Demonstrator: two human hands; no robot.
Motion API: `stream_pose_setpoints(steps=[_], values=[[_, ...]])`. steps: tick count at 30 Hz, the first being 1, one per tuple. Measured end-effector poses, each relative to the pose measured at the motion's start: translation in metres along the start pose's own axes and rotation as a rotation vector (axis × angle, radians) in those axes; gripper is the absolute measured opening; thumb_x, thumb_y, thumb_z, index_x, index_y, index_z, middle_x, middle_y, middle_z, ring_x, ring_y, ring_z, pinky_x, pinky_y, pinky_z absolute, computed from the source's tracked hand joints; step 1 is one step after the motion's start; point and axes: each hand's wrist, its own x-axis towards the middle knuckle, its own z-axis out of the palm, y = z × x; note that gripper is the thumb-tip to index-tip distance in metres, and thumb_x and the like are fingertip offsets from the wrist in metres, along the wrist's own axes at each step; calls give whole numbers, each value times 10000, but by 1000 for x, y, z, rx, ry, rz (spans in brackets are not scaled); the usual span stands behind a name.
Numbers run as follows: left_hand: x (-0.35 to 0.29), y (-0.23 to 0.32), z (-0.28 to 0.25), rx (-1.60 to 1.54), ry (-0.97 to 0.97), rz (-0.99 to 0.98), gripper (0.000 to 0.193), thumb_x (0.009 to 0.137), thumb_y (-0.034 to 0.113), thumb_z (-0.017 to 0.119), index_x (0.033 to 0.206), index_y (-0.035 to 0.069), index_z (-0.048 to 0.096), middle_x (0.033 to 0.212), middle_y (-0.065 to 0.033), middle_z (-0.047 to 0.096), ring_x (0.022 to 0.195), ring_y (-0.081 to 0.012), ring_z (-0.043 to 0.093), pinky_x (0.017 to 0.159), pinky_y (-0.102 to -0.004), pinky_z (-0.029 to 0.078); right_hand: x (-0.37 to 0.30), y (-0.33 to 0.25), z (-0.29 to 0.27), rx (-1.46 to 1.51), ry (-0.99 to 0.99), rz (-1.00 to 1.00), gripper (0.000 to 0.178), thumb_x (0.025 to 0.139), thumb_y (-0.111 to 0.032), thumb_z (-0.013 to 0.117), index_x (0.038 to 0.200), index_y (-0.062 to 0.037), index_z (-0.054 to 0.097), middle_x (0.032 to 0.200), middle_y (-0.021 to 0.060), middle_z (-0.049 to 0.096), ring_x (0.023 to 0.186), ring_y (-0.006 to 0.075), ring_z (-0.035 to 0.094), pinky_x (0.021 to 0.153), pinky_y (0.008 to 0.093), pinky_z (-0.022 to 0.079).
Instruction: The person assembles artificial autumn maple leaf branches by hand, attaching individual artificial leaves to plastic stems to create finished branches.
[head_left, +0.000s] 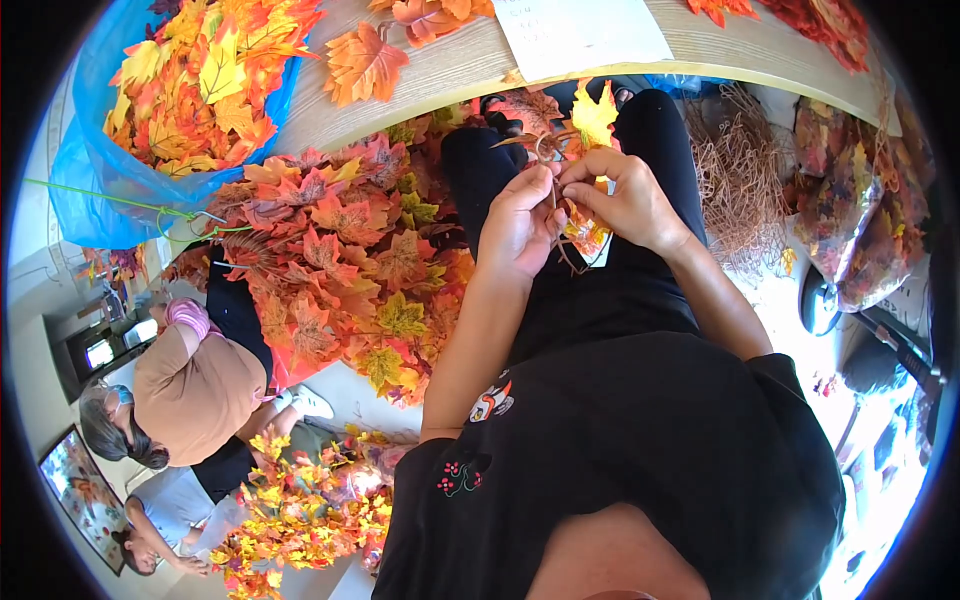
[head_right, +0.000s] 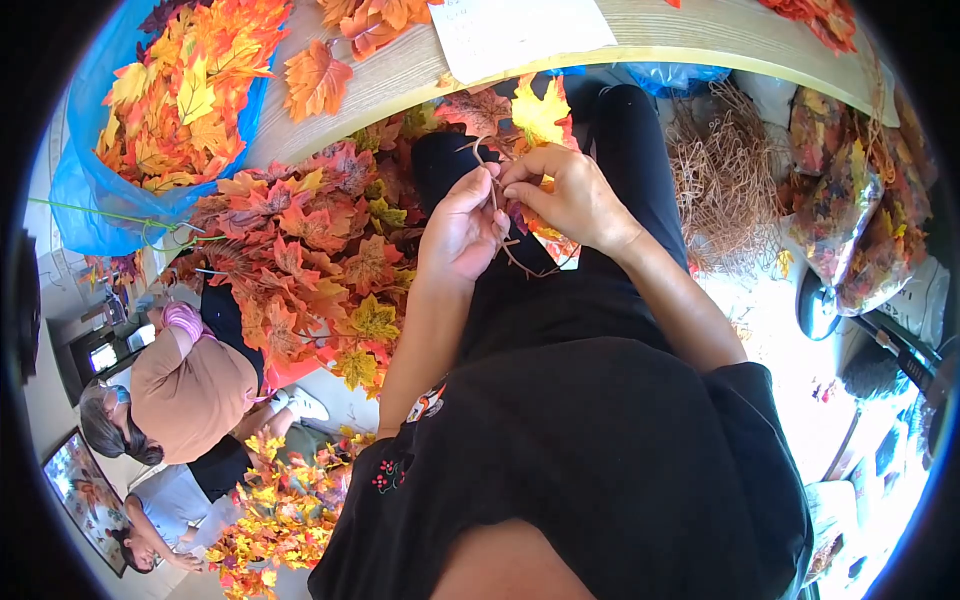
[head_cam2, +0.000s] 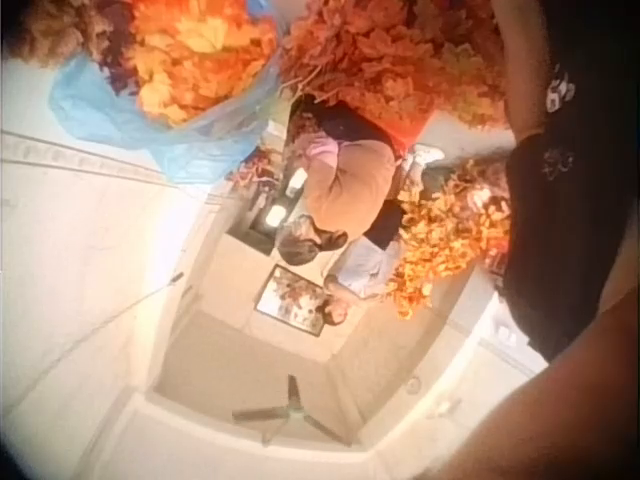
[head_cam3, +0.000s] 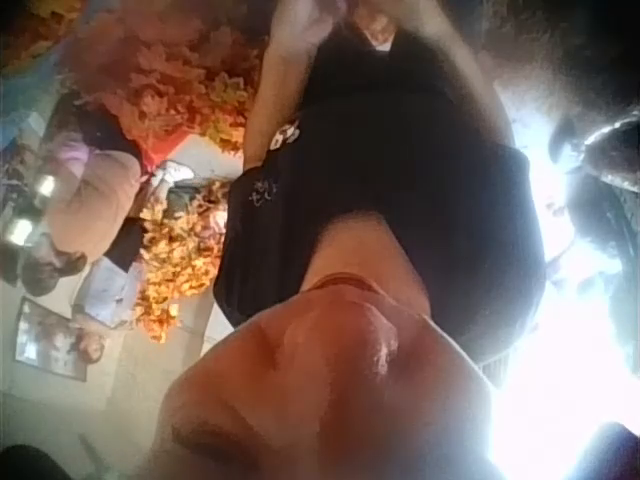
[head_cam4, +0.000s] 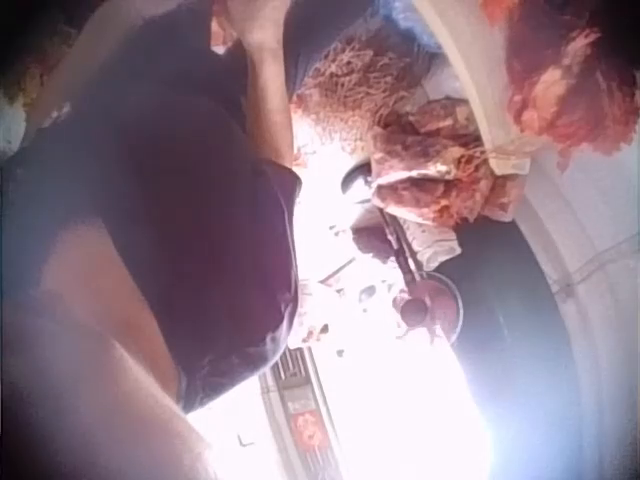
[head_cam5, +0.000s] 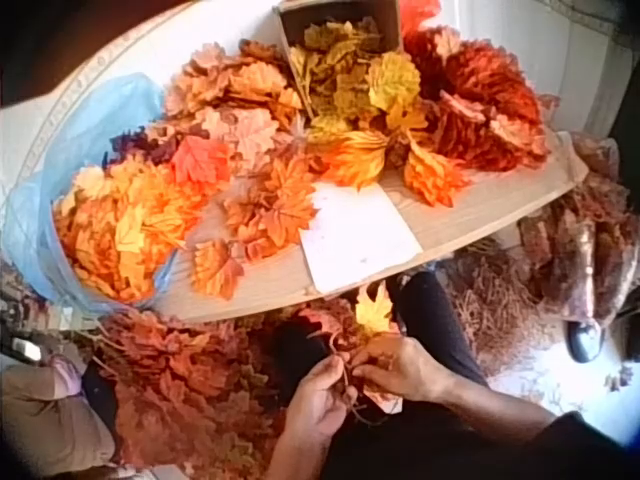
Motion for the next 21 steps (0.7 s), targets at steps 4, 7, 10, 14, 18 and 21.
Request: stream_pose_setpoints(steps=[4,7,10,14,18,21], values=[[1,-1,0,17,-5,12,126,875,147,534,939,56,594,818,-16,602,667,-78,561,514,-194,455,0,3,2,43,16,2,104,746,-46,621,820,26,634,786,116,639,740,184,622,707,288,480],[0,-2,0,31,1,26,134,869,130,541,937,31,599,831,-29,602,680,-80,561,522,-198,457,0,1,1,63,3,32,108,755,-55,617,818,31,632,774,103,639,719,156,613,698,277,477],[0,-4,-1,60,-26,31,138,866,123,546,941,24,607,832,-34,606,687,-86,569,537,-199,475,0,-1,1,191,-32,234,115,774,-73,609,811,34,632,763,87,639,712,117,595,681,261,472],[0,-7,-1,88,-44,34,157,884,128,515,972,25,594,797,-44,609,650,-116,575,541,-217,485,0,3,5,303,-30,263,134,796,-91,599,795,40,626,725,58,622,674,82,564,637,243,463],[-3,-9,12,97,-39,105,178,875,94,525,1012,-7,579,897,-64,602,737,-100,578,587,-219,508,3,21,14,399,42,227,143,817,-99,590,822,41,617,704,37,607,624,66,546,583,224,456],[-14,-21,24,275,79,426,251,880,61,504,1119,-13,495,994,-87,564,810,-102,565,625,-238,525,12,38,16,482,178,222,153,830,-112,589,859,36,610,710,31,609,617,57,542,563,208,452]])
